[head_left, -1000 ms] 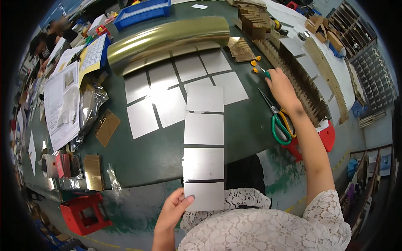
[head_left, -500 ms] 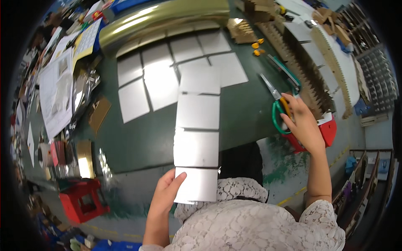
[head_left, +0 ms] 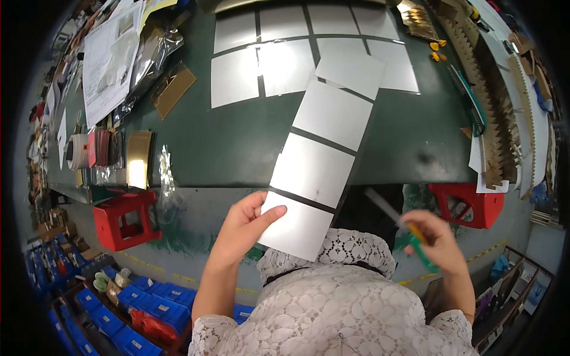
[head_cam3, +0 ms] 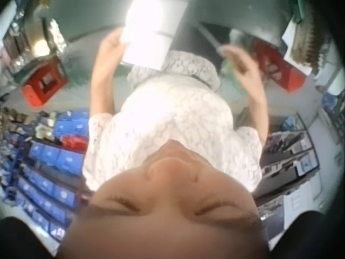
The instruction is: The person uses a utility knife to score and separate a grid of white square sheets on a green workbench. They then use scissors to trim the edges of the white squares and a separate stack of gold-colored square sheets. The person handles the materials one at a time, cutting and stacking them on the table.
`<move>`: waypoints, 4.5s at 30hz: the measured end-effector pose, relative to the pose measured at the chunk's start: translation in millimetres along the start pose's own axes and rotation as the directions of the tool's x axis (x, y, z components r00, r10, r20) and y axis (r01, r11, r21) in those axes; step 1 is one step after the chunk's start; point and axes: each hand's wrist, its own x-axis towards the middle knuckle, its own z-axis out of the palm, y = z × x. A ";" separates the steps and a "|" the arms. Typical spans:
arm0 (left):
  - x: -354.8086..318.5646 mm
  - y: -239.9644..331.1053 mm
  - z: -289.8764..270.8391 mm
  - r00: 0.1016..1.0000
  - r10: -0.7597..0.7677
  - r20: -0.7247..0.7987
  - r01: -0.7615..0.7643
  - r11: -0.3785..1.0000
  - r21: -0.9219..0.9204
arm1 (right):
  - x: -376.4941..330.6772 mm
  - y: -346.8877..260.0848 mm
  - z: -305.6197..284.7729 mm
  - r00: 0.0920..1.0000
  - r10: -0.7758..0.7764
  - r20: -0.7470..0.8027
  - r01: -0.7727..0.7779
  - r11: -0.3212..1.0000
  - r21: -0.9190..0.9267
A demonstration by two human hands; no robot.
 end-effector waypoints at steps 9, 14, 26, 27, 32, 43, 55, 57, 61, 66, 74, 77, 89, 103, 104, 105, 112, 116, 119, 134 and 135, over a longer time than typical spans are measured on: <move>-3.5 3.4 -14.3 0.999 -0.028 -0.045 0.031 0.998 0.054 | 24.4 34.8 30.1 0.938 0.184 0.295 -0.194 0.981 0.005; -2.7 2.3 -16.7 1.000 -0.013 -0.023 0.014 0.999 0.029 | 51.6 15.6 38.4 0.920 0.058 0.387 -0.024 0.996 -0.091; -1.7 5.8 -24.7 0.999 -0.027 0.031 0.026 0.999 0.026 | 66.6 1.5 43.0 0.917 0.014 0.398 0.057 0.984 -0.168; -1.8 6.6 -25.0 0.999 -0.028 0.031 0.027 0.999 0.037 | 67.5 -0.2 42.9 0.917 0.014 0.399 0.064 0.981 -0.181; -1.5 7.5 -24.1 0.999 -0.034 0.023 0.034 0.999 0.016 | 70.8 1.9 42.8 0.916 -0.031 0.399 0.133 0.964 -0.229; -1.5 4.7 -36.3 0.995 -0.041 0.088 0.039 0.999 0.021 | 84.8 -4.7 66.8 0.917 -0.020 0.398 0.084 0.986 -0.144; -6.7 14.8 -57.1 0.995 -0.050 0.087 0.054 0.998 -0.042 | 102.1 -13.7 94.6 0.906 0.061 0.418 -0.079 0.997 0.024; -5.1 12.9 -60.2 0.993 -0.064 0.103 0.070 0.996 -0.055 | 101.3 -18.3 95.8 0.901 0.052 0.431 -0.090 0.994 0.067; -3.8 9.1 -61.3 0.993 -0.057 0.108 0.063 0.996 -0.056 | 97.9 -8.7 100.5 0.911 0.065 0.406 -0.125 0.984 0.124; -8.4 11.9 -58.9 0.988 -0.026 0.152 0.022 0.999 0.024 | 105.5 -5.8 113.4 0.913 0.078 0.400 -0.096 0.995 0.025; -24.0 16.1 -69.7 0.985 -0.043 0.169 0.035 0.998 0.053 | 124.3 -27.8 131.1 0.875 0.137 0.465 -0.232 0.961 0.153; -36.2 19.7 -76.5 0.996 0.033 0.085 -0.034 0.999 0.006 | 122.8 -11.7 128.3 0.849 0.021 0.528 -0.142 0.971 0.191; 1.4 29.4 31.0 0.990 0.141 -0.004 -0.132 0.914 -0.383 | 28.4 6.8 63.6 0.988 -0.146 -0.059 0.157 0.894 0.420; 38.5 41.5 148.6 0.163 0.620 0.767 -0.861 -0.291 0.418 | -11.8 14.0 19.8 0.777 -0.119 -0.619 0.543 0.623 0.562; 37.6 38.0 152.3 0.150 0.608 0.780 -0.871 -0.292 0.395 | -11.4 11.9 14.1 0.779 -0.101 -0.619 0.514 0.668 0.538; 37.0 36.8 153.7 0.176 0.606 0.775 -0.850 -0.303 0.430 | -10.5 10.5 9.0 0.784 -0.082 -0.615 0.479 0.710 0.516; 54.8 32.5 141.8 0.876 0.460 0.145 -0.480 0.862 0.164 | -10.3 15.0 -4.4 0.723 -0.136 -0.678 0.476 0.809 0.344; 39.3 11.6 136.0 0.885 0.010 0.466 0.129 0.956 -0.265 | -3.3 13.7 -1.8 0.750 -0.175 -0.638 0.449 0.843 0.297; 35.2 17.7 151.0 0.934 -0.115 0.338 0.165 0.979 -0.122 | -2.8 18.1 -0.5 0.785 -0.179 -0.593 0.437 0.838 0.326; 48.2 34.0 152.2 0.966 0.257 0.016 -0.255 0.964 -0.067 | -32.8 45.8 4.7 0.943 -0.149 -0.299 0.215 0.956 0.201; 47.9 34.3 152.8 0.967 0.253 0.025 -0.251 0.965 -0.069 | -32.0 44.8 4.3 0.940 -0.161 -0.302 0.226 0.955 0.194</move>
